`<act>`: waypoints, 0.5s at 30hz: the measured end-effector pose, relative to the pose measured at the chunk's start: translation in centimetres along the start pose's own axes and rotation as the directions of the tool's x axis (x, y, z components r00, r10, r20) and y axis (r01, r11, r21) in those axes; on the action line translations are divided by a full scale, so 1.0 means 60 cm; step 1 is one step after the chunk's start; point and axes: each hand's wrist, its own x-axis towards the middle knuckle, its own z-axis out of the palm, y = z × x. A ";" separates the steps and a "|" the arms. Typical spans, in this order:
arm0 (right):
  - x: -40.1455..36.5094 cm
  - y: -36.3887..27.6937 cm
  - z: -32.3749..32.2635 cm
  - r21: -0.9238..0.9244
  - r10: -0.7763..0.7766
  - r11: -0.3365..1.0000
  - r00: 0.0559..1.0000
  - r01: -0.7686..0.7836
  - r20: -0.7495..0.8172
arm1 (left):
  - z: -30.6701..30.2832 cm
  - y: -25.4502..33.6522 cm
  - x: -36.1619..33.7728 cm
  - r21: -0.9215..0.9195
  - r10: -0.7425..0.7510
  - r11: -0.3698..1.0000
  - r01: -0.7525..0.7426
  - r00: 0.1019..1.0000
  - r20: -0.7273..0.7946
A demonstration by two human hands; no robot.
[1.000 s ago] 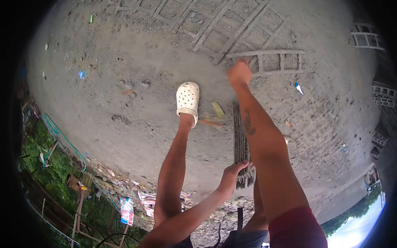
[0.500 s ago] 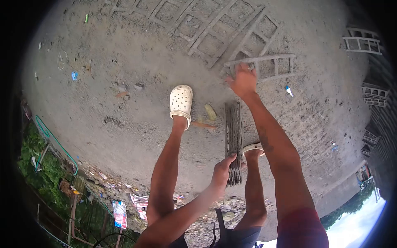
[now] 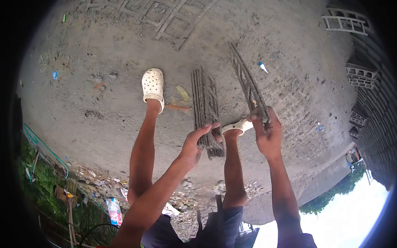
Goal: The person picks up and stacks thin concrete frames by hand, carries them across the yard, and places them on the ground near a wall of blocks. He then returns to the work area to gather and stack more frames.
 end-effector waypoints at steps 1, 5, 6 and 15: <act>-0.022 -0.004 0.015 0.025 0.026 0.999 1.000 -0.026 -0.010 | -0.001 0.004 0.001 -0.021 -0.023 1.000 0.023 1.000 -0.011; -0.060 0.008 0.076 -0.009 -0.158 0.987 0.968 0.163 0.194 | 0.009 0.016 0.002 -0.056 -0.081 0.995 0.076 0.993 -0.083; -0.067 0.014 0.087 -0.029 -0.148 0.987 0.968 0.157 0.203 | 0.026 0.022 -0.004 -0.077 -0.089 0.994 0.078 0.985 -0.148; -0.011 -0.096 0.027 -0.490 -0.128 0.691 0.757 0.532 0.640 | 0.014 0.024 -0.005 -0.230 -0.078 0.971 0.060 0.995 -0.069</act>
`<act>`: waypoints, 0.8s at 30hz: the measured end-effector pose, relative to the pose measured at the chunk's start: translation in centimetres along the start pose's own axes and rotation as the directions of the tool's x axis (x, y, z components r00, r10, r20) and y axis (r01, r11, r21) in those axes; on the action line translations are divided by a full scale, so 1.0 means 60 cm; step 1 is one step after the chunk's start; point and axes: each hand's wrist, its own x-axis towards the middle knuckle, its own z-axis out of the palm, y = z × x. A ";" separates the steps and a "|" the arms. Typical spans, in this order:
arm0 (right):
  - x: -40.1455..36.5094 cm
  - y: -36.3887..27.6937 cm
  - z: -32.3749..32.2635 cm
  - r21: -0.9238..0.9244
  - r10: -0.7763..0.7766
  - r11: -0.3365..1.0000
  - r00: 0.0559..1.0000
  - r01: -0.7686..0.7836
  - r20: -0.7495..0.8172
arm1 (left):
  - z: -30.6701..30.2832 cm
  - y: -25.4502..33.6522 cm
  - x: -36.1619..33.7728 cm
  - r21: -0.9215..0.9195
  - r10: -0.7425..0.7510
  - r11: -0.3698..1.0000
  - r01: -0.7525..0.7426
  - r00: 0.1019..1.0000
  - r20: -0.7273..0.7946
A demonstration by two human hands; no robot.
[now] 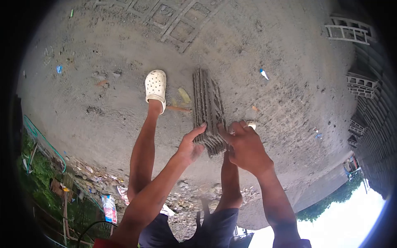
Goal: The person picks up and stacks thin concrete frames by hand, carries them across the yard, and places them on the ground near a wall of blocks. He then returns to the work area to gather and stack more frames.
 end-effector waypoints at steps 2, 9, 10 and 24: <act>0.046 0.009 -0.040 -0.095 -0.084 0.989 0.965 0.111 0.248 | -0.009 0.007 -0.004 -0.011 -0.034 0.999 0.035 0.997 0.065; 0.434 0.036 -0.038 -0.188 -0.230 0.963 0.955 0.195 -0.186 | -0.036 0.017 0.011 0.053 -0.056 0.997 0.053 0.996 0.067; 0.504 0.044 -0.013 -0.132 -0.147 0.984 0.971 0.123 -0.190 | -0.031 0.028 0.002 0.125 -0.077 0.990 0.069 0.995 0.061; 0.694 0.019 0.078 -0.365 0.144 0.900 0.954 -0.237 -0.262 | -0.016 0.022 0.005 0.075 -0.078 0.994 0.079 0.997 -0.011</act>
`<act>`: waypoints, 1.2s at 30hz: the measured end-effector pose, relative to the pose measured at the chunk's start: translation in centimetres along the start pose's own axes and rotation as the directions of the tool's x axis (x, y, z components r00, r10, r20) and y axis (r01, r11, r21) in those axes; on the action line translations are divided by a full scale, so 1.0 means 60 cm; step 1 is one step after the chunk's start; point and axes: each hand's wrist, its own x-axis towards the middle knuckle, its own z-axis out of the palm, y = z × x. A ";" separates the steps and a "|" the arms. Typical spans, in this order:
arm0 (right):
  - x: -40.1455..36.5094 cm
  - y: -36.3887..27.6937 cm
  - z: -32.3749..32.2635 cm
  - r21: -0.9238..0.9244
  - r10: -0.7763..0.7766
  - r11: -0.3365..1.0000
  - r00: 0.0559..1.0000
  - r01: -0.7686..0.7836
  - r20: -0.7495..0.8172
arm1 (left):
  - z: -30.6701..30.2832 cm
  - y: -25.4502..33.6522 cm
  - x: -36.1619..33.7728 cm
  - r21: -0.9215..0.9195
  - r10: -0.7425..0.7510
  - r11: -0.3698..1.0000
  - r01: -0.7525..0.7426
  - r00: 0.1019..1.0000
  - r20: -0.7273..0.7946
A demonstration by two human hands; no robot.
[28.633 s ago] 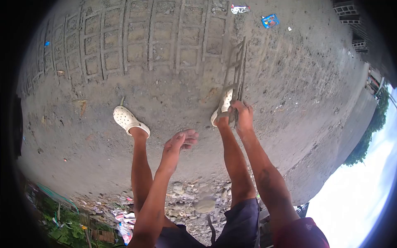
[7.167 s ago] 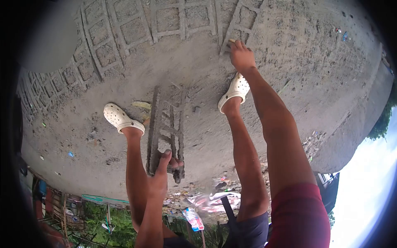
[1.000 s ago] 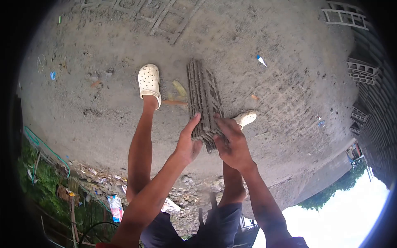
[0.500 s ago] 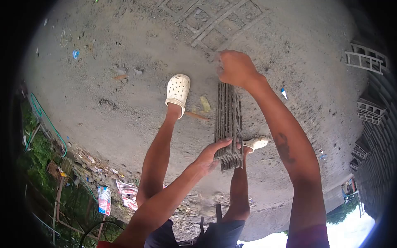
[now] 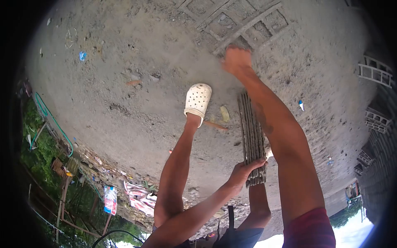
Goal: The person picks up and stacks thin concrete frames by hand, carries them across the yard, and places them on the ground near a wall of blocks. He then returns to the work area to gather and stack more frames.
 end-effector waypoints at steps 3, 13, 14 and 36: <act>0.027 -0.043 -0.034 0.124 0.019 0.992 0.994 -0.005 -0.110 | 0.005 0.011 -0.004 -0.009 0.028 1.000 -0.028 1.000 -0.011; 0.100 -0.092 0.002 0.164 0.254 0.959 0.958 -0.232 -0.134 | -0.005 -0.022 -0.003 0.004 0.032 0.999 -0.032 0.997 -0.074; 0.095 -0.079 -0.002 0.119 0.233 0.968 0.966 -0.221 -0.107 | -0.001 -0.015 -0.005 0.006 0.012 1.000 -0.012 0.996 -0.087; -0.702 0.237 -0.181 0.867 0.247 0.498 0.960 -0.011 -0.130 | 0.052 -0.070 -0.020 0.172 0.079 0.982 -0.074 0.997 -0.023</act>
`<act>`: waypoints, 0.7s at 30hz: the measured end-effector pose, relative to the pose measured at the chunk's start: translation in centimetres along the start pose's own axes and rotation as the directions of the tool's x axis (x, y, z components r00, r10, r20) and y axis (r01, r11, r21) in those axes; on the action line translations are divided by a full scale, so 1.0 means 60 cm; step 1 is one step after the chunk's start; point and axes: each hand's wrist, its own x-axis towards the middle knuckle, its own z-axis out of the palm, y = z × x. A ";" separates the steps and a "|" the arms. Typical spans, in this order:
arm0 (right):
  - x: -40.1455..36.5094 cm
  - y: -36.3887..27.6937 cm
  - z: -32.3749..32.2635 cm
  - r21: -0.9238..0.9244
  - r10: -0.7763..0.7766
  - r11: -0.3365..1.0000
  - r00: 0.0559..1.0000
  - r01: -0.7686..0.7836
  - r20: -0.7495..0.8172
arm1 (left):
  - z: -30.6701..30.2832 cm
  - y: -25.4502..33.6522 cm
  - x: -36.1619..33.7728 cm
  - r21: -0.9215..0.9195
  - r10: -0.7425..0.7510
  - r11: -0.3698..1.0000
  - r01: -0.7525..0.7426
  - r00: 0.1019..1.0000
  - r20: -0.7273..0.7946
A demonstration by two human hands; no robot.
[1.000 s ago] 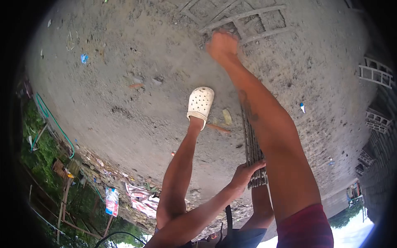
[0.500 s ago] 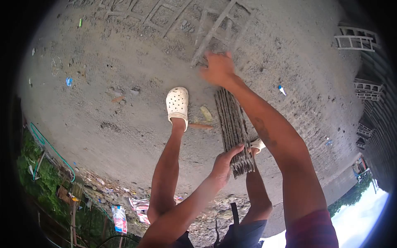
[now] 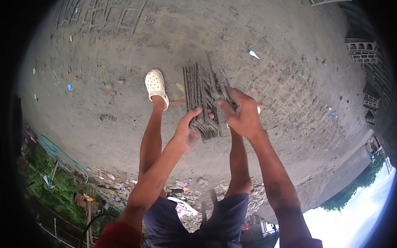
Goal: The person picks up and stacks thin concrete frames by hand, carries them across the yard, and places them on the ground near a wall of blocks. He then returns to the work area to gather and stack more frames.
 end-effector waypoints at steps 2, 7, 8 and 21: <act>-0.034 0.044 0.032 0.004 0.021 1.000 0.999 -0.021 0.027 | 0.003 -0.001 0.004 0.003 0.021 1.000 -0.022 0.999 0.034; -0.094 0.147 0.095 0.105 0.025 0.994 0.983 -0.045 0.184 | 0.007 -0.011 -0.002 0.146 -0.006 0.989 0.032 0.985 -0.172; -0.099 0.152 0.088 0.185 0.143 0.960 0.938 -0.209 0.317 | 0.007 -0.013 -0.006 0.170 -0.019 0.984 0.049 0.984 -0.177; -0.025 0.204 0.112 0.665 0.619 0.354 0.698 -0.657 0.360 | 0.009 -0.007 0.049 0.376 -0.141 0.912 0.162 0.987 -0.081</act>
